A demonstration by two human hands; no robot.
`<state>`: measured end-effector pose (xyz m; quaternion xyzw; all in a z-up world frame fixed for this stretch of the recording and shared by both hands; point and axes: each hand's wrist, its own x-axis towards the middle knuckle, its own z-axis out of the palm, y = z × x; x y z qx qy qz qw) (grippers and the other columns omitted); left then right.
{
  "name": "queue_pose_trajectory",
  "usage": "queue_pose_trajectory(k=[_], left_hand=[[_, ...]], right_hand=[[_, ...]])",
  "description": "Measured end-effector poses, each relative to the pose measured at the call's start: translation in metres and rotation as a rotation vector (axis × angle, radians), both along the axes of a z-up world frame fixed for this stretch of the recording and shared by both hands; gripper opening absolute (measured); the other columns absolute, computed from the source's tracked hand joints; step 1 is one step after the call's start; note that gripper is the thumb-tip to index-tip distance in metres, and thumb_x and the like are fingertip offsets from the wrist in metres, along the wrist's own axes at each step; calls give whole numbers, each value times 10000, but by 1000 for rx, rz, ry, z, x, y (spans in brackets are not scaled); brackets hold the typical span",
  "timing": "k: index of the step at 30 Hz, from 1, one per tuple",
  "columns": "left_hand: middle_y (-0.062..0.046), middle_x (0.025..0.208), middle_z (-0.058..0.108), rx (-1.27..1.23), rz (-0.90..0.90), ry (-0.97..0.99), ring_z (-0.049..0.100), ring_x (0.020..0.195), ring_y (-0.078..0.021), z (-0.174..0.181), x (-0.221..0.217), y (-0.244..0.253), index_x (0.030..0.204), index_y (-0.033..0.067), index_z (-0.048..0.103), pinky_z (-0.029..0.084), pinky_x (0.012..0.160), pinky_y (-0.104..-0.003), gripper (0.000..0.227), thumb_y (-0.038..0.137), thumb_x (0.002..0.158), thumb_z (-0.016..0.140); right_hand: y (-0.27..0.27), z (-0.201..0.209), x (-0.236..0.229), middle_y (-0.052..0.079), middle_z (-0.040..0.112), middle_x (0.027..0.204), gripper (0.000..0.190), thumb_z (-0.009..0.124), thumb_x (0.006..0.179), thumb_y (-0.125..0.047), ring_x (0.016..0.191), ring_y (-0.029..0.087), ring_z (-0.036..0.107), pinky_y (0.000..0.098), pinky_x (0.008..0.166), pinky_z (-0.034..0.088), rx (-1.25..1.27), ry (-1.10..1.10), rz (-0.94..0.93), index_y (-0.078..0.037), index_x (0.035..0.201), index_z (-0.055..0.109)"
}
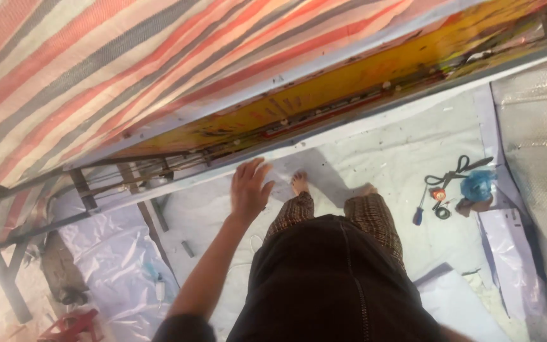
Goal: The person sits on the floor and then stands to attach a large yellow printed banner to a metal frame. They use a lighter to heat and secure the edges of the banner to the frame, smoothing it out with their hands.
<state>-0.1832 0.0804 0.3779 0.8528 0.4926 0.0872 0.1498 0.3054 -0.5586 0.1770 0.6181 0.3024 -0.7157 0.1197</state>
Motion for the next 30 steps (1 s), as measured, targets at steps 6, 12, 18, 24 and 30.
queue_pose_trajectory(k=[6,12,18,24,30], left_hand=[[-57,1370,514,159,82,-104,481,1274,-303,-64,59,37,1160,140,624,360,1113,-486,493,298,753,854],[29,1075,621,242,171,-172,554,1024,-215,-40,77,41,829,115,685,396,1008,-419,121,142,830,803],[41,924,652,323,279,-76,595,964,-177,-40,82,22,782,195,690,340,1074,-470,101,211,828,778],[69,812,649,272,378,-28,639,867,-164,-55,83,5,760,254,621,349,1067,-499,186,272,828,793],[61,812,654,246,335,-73,638,849,-167,-38,86,14,729,233,602,372,1046,-490,215,226,826,793]], right_hand=[[300,118,69,-228,494,1585,662,398,906,-839,1494,135,485,512,1229,362,-238,-552,589,-575,1513,424],[511,207,53,65,625,1450,372,632,787,-408,1103,204,704,323,832,612,842,-653,394,-292,1141,623],[607,164,43,37,740,924,228,771,949,-41,732,195,649,311,676,518,1482,-347,-147,-139,1154,783],[650,127,26,-15,667,907,236,736,960,-418,849,251,633,368,787,525,1791,-390,275,-283,1139,809],[662,126,12,-26,671,1135,230,715,947,-456,1075,261,610,393,926,475,1758,-354,383,-298,1108,756]])
